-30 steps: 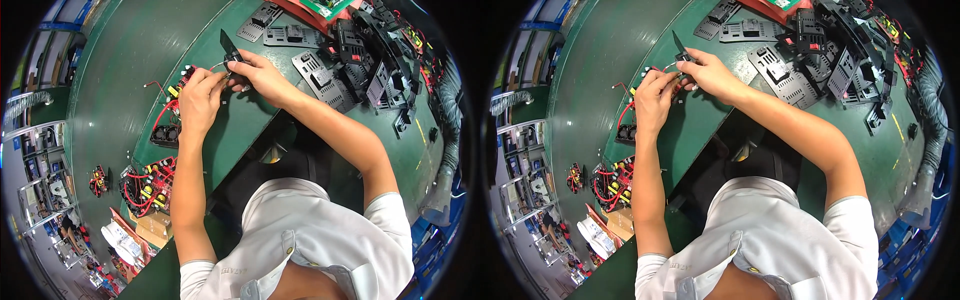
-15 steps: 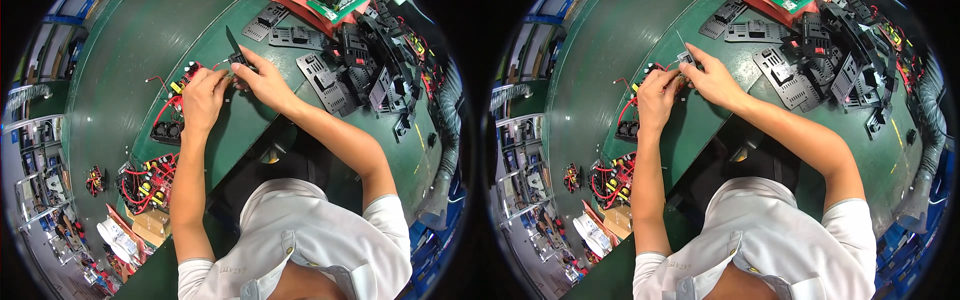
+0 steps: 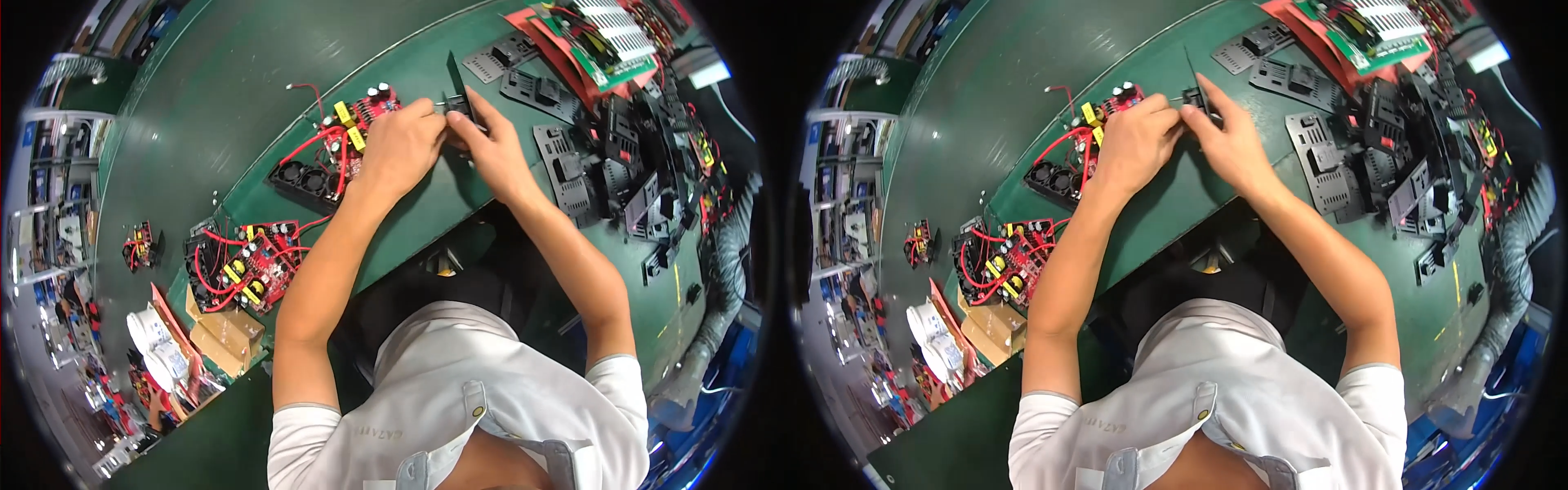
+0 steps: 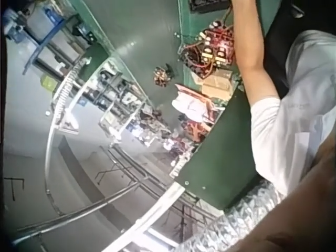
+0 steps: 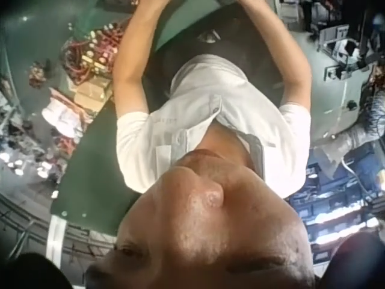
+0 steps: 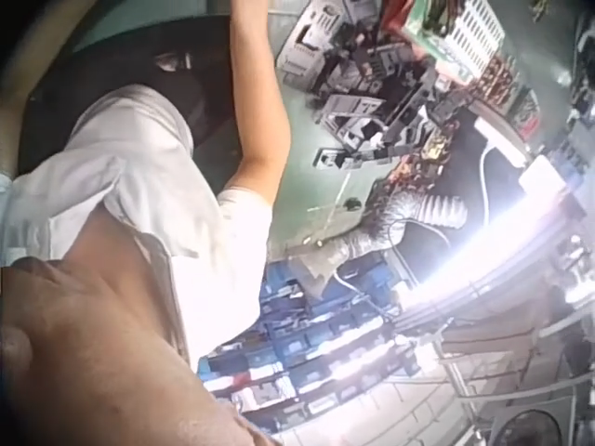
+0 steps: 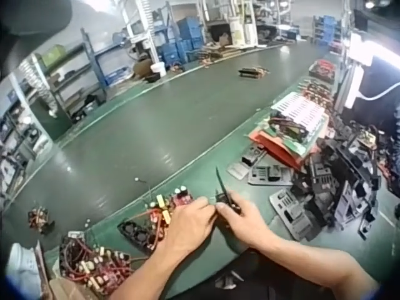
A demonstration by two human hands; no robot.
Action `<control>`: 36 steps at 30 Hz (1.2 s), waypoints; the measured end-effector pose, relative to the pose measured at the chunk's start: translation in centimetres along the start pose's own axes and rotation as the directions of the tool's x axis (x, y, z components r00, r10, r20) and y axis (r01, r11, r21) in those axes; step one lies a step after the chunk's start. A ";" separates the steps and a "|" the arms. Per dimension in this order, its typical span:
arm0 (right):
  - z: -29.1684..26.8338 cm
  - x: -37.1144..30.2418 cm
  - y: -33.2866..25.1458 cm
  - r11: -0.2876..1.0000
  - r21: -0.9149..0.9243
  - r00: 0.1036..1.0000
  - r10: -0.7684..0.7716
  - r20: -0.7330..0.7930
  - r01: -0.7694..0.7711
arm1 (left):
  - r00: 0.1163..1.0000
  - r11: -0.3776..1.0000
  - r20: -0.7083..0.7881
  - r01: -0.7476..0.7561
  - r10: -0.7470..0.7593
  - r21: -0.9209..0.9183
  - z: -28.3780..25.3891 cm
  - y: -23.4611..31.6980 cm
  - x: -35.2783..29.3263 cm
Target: Assembling cooling fans and electronic components onto circuit boards on a factory production line.
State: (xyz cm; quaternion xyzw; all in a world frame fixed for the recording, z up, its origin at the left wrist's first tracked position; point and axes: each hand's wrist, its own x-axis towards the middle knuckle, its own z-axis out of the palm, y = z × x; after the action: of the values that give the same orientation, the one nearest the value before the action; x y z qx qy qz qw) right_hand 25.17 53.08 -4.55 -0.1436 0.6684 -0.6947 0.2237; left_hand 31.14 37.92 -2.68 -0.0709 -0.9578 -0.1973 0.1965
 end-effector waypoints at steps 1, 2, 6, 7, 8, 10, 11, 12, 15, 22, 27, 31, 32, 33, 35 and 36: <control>-0.3 -0.3 -1.2 1.000 -0.020 1.000 0.004 0.029 -0.003 | 0.999 1.000 0.046 0.014 -0.013 -0.017 -0.8 0.1 0.3; -0.7 -0.5 -1.9 0.999 -0.039 0.999 0.007 0.054 -0.004 | 0.996 0.999 0.092 0.025 -0.022 -0.034 -1.6 0.2 0.8; -2.8 0.4 -0.3 0.974 -0.228 0.997 -0.001 0.075 0.018 | 0.976 0.955 0.071 0.215 -0.205 -0.205 -7.9 -2.2 1.1; -2.9 0.4 -0.1 0.915 -0.379 0.990 -0.132 0.053 0.142 | 0.957 0.950 -0.040 0.280 -0.288 -0.135 -9.0 -4.4 0.3; -3.2 0.4 -0.1 0.815 -0.523 0.964 -0.261 0.051 0.248 | 0.929 0.928 -0.043 0.364 -0.367 -0.076 -10.2 -6.6 -0.4; -3.5 0.7 -1.2 0.521 -0.748 0.838 -0.539 0.085 0.411 | 0.839 0.834 0.021 0.537 -0.544 0.126 -12.1 -9.8 -2.2; -3.1 0.8 -2.9 0.474 -0.758 0.794 -0.601 0.092 0.447 | 0.801 0.795 0.036 0.585 -0.597 0.159 -12.5 -10.3 -2.8; -2.2 1.1 -3.9 0.563 -0.658 0.801 -0.589 0.106 0.501 | 0.786 0.788 0.075 0.604 -0.614 0.115 -12.4 -10.5 -3.4; 2.3 3.2 -6.0 0.589 -0.514 0.781 -0.503 0.371 0.624 | 0.771 0.780 0.149 0.626 -0.620 0.005 -11.3 -8.3 -3.4; 13.8 11.7 -3.9 0.285 -0.672 0.717 -0.095 0.690 0.684 | 0.648 0.647 0.119 0.760 -0.752 -0.054 -10.2 -8.0 -6.5; 16.3 13.6 -3.0 0.269 -0.784 0.773 0.172 0.610 0.559 | 0.644 0.631 0.104 0.764 -0.758 -0.131 -10.1 -7.7 -6.3; 14.5 12.8 -3.9 0.697 -0.580 0.740 0.105 0.665 0.422 | 0.631 0.617 0.104 0.774 -0.768 -0.139 -10.3 -7.6 -6.5; 13.5 12.5 -3.6 0.771 -0.504 0.759 0.041 0.650 0.390 | 0.639 0.626 0.093 0.768 -0.763 -0.138 -10.3 -7.5 -6.5; 12.1 12.2 -3.5 0.794 -0.430 0.741 -0.038 0.670 0.429 | 0.632 0.619 0.106 0.774 -0.768 -0.134 -10.2 -7.6 -6.6; 10.0 10.0 -5.8 0.784 -0.508 0.809 0.012 0.588 0.357 | 0.677 0.670 0.039 0.734 -0.735 -0.109 -10.1 -7.7 -6.9; 8.7 9.3 -5.7 0.826 -0.478 0.827 0.024 0.561 0.300 | 0.716 0.716 -0.028 0.694 -0.697 -0.080 -10.0 -7.6 -6.8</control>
State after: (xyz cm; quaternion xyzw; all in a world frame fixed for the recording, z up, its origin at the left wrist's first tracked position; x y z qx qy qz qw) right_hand 20.79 40.95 0.78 -0.4425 0.7336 -0.4193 0.3003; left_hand 39.23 26.58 0.33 0.2936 -0.9016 -0.2887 0.1325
